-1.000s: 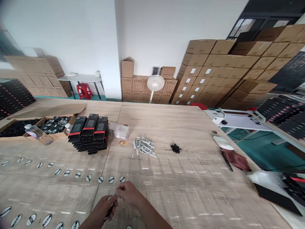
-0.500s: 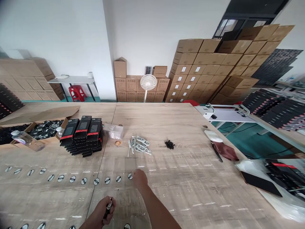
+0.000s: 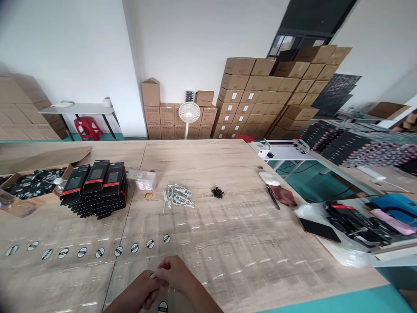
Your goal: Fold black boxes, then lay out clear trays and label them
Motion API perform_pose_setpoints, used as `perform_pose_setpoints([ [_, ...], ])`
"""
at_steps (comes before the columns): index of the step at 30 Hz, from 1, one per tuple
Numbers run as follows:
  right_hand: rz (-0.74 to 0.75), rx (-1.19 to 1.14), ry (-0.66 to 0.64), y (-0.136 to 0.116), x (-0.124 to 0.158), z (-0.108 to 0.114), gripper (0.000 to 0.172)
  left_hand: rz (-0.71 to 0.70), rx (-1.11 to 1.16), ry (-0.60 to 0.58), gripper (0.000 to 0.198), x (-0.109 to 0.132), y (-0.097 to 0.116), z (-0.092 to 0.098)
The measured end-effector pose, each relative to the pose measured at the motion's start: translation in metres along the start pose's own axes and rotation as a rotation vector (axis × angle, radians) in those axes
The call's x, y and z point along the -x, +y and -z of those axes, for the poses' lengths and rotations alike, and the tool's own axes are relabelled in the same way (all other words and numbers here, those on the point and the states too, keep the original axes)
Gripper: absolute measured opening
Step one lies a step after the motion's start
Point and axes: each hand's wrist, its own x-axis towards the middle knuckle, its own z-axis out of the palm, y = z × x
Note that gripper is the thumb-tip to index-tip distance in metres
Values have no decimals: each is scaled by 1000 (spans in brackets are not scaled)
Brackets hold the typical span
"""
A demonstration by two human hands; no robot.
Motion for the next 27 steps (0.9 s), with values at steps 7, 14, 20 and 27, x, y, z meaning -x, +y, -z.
perform_pose_setpoints([
  [7, 22, -37, 52, 3, 15, 7, 10, 107, 70, -140, 9, 5, 3, -8],
  [14, 100, -68, 213, 0, 22, 8, 3, 87, 147, -76, 19, 9, 9, -12],
  [20, 95, -120, 189, 1, 25, 8, 7, 13, 24, -24, 43, 10, 10, -14],
  [27, 127, -91, 296, 12, 14, 11, 9, -64, -63, 195, 50, -5, 4, -7],
])
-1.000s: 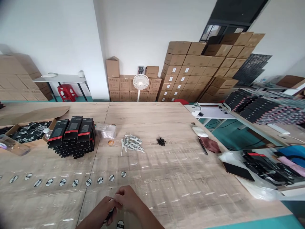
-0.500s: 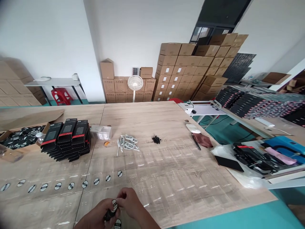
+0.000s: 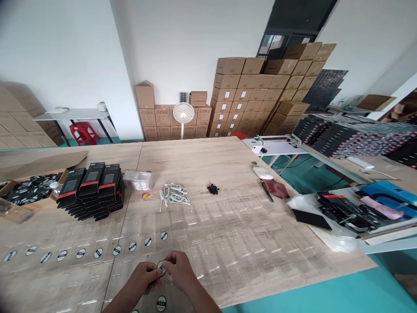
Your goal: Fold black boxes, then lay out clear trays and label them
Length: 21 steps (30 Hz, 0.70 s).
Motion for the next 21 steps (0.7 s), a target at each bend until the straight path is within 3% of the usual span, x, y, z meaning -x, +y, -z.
perform_pose_setpoints([
  [6, 13, 66, 97, 6, -25, 8, 21, 8, 91, 133, 56, -7, -5, 5],
  [14, -67, 310, 259, -4, -84, 57, 25, 42, 173, 259, 47, -2, -3, 11],
  [17, -73, 341, 265, -10, -85, 63, 17, 44, 185, 289, 46, -3, -2, 12],
  [21, -81, 264, 127, -11, -63, 42, 19, 44, 204, 301, 46, -4, 0, 10],
])
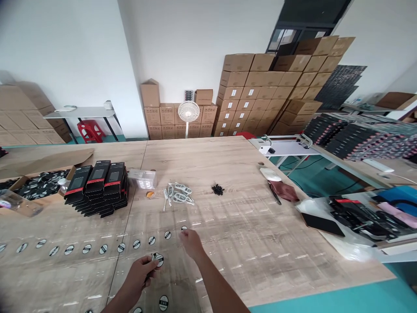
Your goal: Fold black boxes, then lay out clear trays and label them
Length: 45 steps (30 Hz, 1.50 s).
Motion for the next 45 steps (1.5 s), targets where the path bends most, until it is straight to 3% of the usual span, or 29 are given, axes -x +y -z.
perform_pose_setpoints([
  [5, 8, -153, -159, 4, 42, -31, 21, 15, -7, -53, 43, 1, 2, -7],
  [13, -21, -224, -165, 17, 77, -32, 19, 42, -17, -122, 42, 8, -9, -13],
  [19, 6, -32, -125, 35, 89, -17, 9, 65, 2, -117, 44, 8, -13, -11],
  [24, 24, 178, -89, 49, 99, -6, 14, 76, -7, -113, 39, 8, -15, -7],
  [28, 47, 188, -74, 38, 96, -12, 18, 61, -29, -145, 36, 10, -17, -10],
  [32, 66, 85, -153, 23, 86, -19, 23, 54, -54, -209, 33, 15, -17, -20],
  [37, 31, 125, -108, 37, 83, 9, 16, 104, 0, -251, 14, 22, -15, -27],
  [41, -12, 275, -63, 66, 94, 47, 15, 187, 90, -232, 23, 29, -16, -26],
  [45, -14, 360, -37, 77, 104, 63, 13, 239, 114, -267, 22, 37, -18, -31],
])
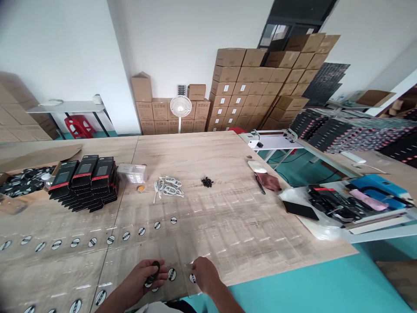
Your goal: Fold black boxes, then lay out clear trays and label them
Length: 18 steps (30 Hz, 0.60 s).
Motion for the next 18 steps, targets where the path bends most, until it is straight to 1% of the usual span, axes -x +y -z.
perform_pose_setpoints([
  [2, 6, -28, 32, -3, 1, 2, 16, 13, -27, -31, 25, 2, -1, -4],
  [4, 18, -108, 36, -11, 1, 3, 21, 10, -73, -59, 28, 3, -1, -8],
  [6, 32, -223, 13, -23, 3, -1, 23, -7, -129, -94, 30, 5, 0, -11],
  [8, 42, -346, -4, -36, 8, -9, 24, -36, -185, -133, 33, 6, -1, -13],
  [10, 43, -454, -7, -50, 17, -21, 23, -70, -236, -164, 37, 6, -3, -16],
  [13, 28, -559, 20, -65, 30, -35, 16, -104, -291, -181, 40, 4, -9, -20],
  [15, 9, -589, 53, -68, 36, -40, 10, -118, -300, -175, 39, 1, -15, -23],
  [18, -5, -600, 72, -64, 40, -39, 6, -135, -277, -131, 36, -3, -26, -28],
])
